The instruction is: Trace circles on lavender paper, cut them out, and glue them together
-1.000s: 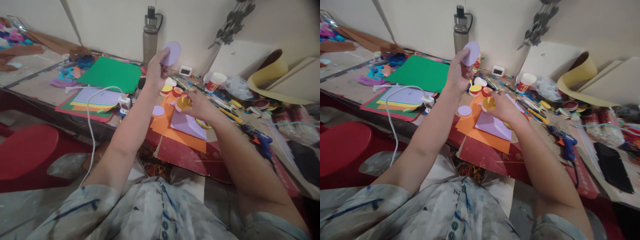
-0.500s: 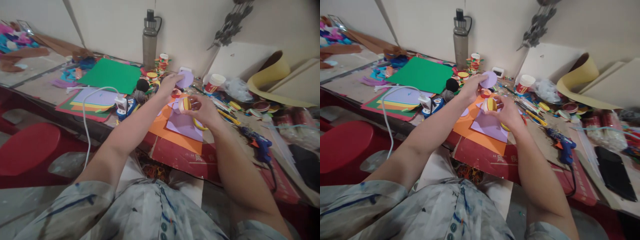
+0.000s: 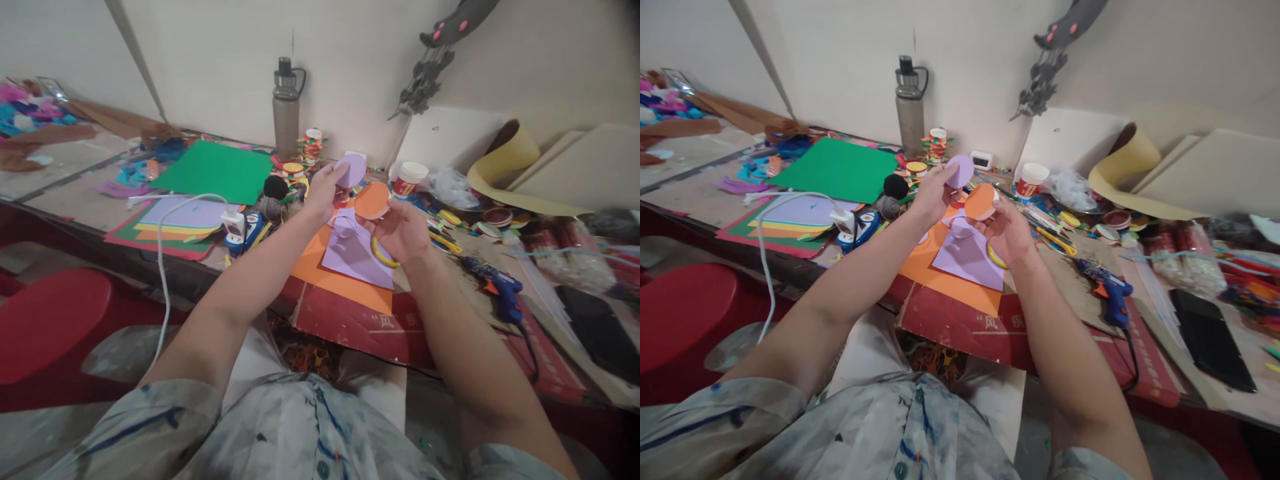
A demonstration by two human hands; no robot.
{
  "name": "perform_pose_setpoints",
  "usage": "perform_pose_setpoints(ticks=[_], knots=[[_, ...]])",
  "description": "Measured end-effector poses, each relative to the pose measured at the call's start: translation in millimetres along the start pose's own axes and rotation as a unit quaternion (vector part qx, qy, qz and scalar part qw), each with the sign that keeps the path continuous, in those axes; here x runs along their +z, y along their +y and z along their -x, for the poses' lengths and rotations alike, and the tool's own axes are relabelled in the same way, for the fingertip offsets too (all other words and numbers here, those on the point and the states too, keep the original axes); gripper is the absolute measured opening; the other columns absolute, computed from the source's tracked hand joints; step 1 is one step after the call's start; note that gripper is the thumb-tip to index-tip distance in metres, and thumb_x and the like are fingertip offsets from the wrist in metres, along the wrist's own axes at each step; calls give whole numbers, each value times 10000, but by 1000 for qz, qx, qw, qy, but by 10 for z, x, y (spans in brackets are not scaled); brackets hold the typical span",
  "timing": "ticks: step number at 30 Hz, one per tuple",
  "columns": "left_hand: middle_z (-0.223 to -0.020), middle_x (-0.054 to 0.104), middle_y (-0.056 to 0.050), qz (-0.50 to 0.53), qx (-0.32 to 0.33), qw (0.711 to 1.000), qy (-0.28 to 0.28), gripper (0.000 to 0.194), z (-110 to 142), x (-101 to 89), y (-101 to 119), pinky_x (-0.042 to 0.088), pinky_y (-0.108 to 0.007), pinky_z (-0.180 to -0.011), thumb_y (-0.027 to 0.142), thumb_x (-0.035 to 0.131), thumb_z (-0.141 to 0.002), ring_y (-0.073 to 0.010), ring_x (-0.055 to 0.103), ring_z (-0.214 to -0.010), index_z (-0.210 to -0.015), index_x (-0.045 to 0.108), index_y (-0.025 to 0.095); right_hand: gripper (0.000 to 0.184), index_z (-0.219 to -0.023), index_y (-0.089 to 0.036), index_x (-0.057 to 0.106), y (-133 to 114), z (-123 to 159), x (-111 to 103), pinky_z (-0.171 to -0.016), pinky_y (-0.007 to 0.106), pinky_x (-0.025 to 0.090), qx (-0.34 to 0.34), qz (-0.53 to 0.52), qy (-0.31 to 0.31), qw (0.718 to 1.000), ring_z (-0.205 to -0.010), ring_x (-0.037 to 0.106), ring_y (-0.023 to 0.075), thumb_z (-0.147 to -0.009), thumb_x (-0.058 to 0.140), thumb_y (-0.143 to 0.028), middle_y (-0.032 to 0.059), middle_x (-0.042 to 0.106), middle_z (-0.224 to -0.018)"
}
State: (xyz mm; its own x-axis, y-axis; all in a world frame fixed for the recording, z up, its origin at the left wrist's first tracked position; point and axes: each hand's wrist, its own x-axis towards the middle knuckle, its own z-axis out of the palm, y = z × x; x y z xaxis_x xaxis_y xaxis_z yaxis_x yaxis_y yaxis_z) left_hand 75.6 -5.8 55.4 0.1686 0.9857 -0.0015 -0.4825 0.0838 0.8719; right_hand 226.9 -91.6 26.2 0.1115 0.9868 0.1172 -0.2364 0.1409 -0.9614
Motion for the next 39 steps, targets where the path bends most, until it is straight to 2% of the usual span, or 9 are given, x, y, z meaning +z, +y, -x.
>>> perform_pose_setpoints(ticks=[10,15,18,21,25,28,32,36,39], knots=[[-827,741,0,6,-13,1000,-28,108,-23,-13,30,532,-233,-642,185,712,-962,-122,703,-750,-876,653,218,574,-1104,-310,622,-12,-30,-80,-746,382,637,-10,66,0,998,-919,730,242,-742,801,-718,44,774,-1063],[-781,718,16,-154,-11,988,-29,279,-11,-39,-16,454,-216,-557,55,745,-820,-124,681,-620,-957,581,233,760,-1113,-294,641,12,-98,-126,-668,372,618,-22,73,15,997,-813,727,239,-798,624,-986,64,761,-968],[-766,723,-4,-272,-23,955,-115,252,10,-82,-90,433,-231,-527,74,751,-810,-142,666,-588,-970,626,223,812,-1099,-287,651,37,-139,-160,-647,377,634,-33,73,26,996,-764,726,238,-825,532,-1042,65,753,-919],[-769,717,-25,-395,-4,893,-216,87,22,-127,-152,467,-275,-561,185,771,-847,-159,634,-600,-924,737,206,787,-1095,-276,667,48,-152,-172,-679,407,676,-41,39,35,998,-772,748,252,-870,521,-1016,77,768,-907],[-879,766,-72,-495,60,821,-280,113,14,-147,-175,546,-344,-827,289,829,-816,-221,703,-828,-824,767,195,718,-1092,-257,683,24,-125,-143,-764,455,724,-30,10,27,999,-895,801,295,-916,564,-943,106,803,-927],[-1135,796,-103,-403,60,856,-318,341,-15,-132,-179,528,-373,-1061,216,802,-725,-255,725,-1105,-1064,802,187,598,-1130,-248,701,-12,-94,-95,-818,472,742,-22,-60,20,998,-966,828,304,-965,644,-820,97,835,-968],[-1315,754,-107,-193,-18,911,-364,704,-55,-98,-196,532,-412,-1099,239,758,-678,-243,697,-1215,-1381,718,228,406,-1217,-246,716,-57,-67,-21,-886,415,743,-25,-202,44,978,-967,844,251,-1075,640,-619,61,860,-995],[-1391,752,-125,-96,-36,929,-357,714,-48,-65,-213,558,-435,-1082,501,884,-785,-289,711,-1287,-1426,688,256,247,-1319,-305,703,-54,-54,51,-922,359,733,-36,-274,51,960,-922,829,177,-1140,588,-431,-5,866,-1004],[-1444,751,-148,-101,16,931,-350,806,-28,-51,-229,556,-451,-1118,674,954,-747,-348,686,-1397,-1383,712,242,232,-1274,-305,714,0,-62,65,-956,343,721,-37,-258,47,964,-984,820,169,-1128,611,-452,2,862,-1049]])
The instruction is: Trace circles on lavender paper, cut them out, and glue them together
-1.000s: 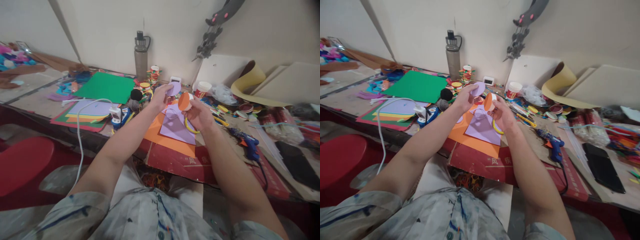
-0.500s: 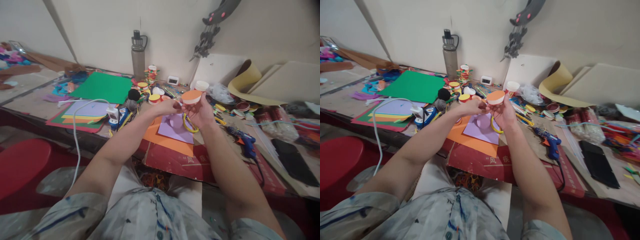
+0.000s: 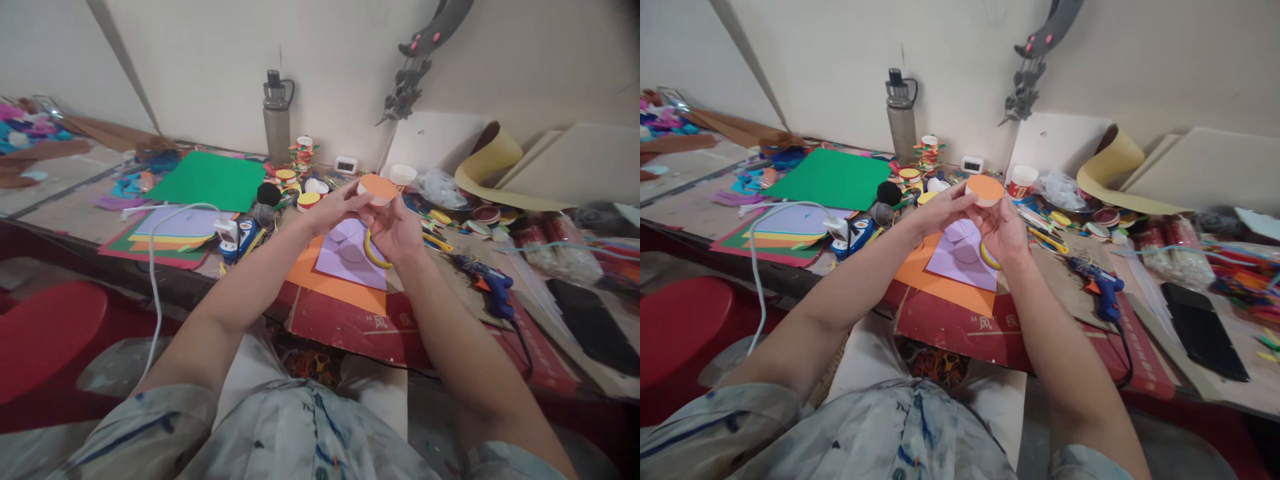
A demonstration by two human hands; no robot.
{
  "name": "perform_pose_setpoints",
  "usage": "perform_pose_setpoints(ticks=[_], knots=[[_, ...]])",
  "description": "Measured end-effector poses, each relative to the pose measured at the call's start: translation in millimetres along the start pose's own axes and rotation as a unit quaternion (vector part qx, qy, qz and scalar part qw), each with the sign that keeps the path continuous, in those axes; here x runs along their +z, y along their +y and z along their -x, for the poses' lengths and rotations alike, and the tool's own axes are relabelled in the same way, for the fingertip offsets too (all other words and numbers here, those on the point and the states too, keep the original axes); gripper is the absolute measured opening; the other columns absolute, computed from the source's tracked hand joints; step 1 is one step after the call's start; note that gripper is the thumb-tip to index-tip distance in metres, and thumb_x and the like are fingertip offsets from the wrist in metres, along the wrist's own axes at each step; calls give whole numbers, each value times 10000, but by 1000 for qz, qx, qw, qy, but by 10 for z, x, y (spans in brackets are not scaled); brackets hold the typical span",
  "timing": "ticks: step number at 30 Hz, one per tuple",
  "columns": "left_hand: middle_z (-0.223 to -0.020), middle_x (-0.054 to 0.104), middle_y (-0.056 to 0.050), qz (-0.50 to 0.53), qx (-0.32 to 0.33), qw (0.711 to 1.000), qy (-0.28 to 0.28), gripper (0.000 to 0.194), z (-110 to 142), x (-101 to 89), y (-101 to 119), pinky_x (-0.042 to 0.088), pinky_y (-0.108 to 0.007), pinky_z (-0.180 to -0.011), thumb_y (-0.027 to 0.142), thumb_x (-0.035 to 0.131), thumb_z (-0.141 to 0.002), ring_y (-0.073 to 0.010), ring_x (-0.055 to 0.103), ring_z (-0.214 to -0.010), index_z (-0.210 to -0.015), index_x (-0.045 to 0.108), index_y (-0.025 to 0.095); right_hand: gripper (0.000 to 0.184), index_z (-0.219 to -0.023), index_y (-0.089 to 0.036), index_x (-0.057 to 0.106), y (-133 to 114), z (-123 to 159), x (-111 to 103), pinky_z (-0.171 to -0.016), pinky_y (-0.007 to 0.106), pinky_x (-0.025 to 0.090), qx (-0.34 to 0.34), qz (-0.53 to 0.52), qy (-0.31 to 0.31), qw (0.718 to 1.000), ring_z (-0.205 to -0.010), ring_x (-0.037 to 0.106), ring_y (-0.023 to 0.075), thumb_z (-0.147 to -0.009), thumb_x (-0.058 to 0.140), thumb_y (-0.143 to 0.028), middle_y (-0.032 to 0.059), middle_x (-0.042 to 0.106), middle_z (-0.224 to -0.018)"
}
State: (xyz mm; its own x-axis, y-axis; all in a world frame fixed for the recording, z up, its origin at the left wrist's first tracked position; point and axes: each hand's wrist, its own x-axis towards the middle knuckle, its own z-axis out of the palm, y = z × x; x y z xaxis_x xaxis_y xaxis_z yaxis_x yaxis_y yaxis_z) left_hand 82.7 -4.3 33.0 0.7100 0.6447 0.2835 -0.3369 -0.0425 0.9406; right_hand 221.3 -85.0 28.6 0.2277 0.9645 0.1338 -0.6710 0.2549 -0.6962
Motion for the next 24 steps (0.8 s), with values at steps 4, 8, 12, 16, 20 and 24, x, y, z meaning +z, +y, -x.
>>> perform_pose_setpoints(ticks=[4,8,12,16,20,24], knots=[[-1489,739,-149,-57,53,996,45,814,-3,-19,1,517,-439,-1189,706,986,-701,-353,663,-1446,-1302,728,220,421,-1205,-296,714,39,-59,-149,-909,362,717,6,129,10,992,-998,800,201,-1020,691,-674,38,831,-1104],[-1470,731,-180,-122,82,985,90,895,-27,-87,1,534,-448,-1178,585,1062,-608,-344,699,-1384,-1307,656,200,653,-1358,-329,667,8,-143,-318,-970,411,683,-67,328,10,942,-1209,753,245,-925,690,-817,79,735,-1419],[-1472,713,-189,-191,91,975,66,937,-56,-125,-33,581,-449,-1117,516,1101,-527,-335,737,-1286,-1279,638,204,852,-1484,-329,615,-4,-189,-367,-1144,525,598,-134,423,-46,895,-1420,669,323,-805,822,-801,113,675,-1548],[-1434,716,-187,-207,91,973,39,930,-65,-146,-52,611,-440,-1037,554,1084,-554,-303,761,-1168,-1289,633,204,832,-1399,-291,676,9,-190,-352,-1174,566,574,-136,424,-55,894,-1359,709,343,-739,895,-747,121,738,-1469],[-1490,679,-201,-209,81,974,27,950,-65,-190,-48,614,-432,-992,560,1073,-569,-295,756,-1145,-1335,631,212,842,-1353,-290,692,-3,-168,-320,-1137,525,605,-127,374,-48,917,-1351,722,337,-677,955,-717,112,755,-1454],[-1551,650,-204,-205,81,975,21,986,-79,-251,-54,617,-470,-1032,481,1067,-570,-320,748,-1207,-1415,621,234,792,-1309,-316,696,-21,-151,-302,-1007,471,655,-104,326,-45,938,-1249,756,306,-681,967,-717,77,782,-1358]])
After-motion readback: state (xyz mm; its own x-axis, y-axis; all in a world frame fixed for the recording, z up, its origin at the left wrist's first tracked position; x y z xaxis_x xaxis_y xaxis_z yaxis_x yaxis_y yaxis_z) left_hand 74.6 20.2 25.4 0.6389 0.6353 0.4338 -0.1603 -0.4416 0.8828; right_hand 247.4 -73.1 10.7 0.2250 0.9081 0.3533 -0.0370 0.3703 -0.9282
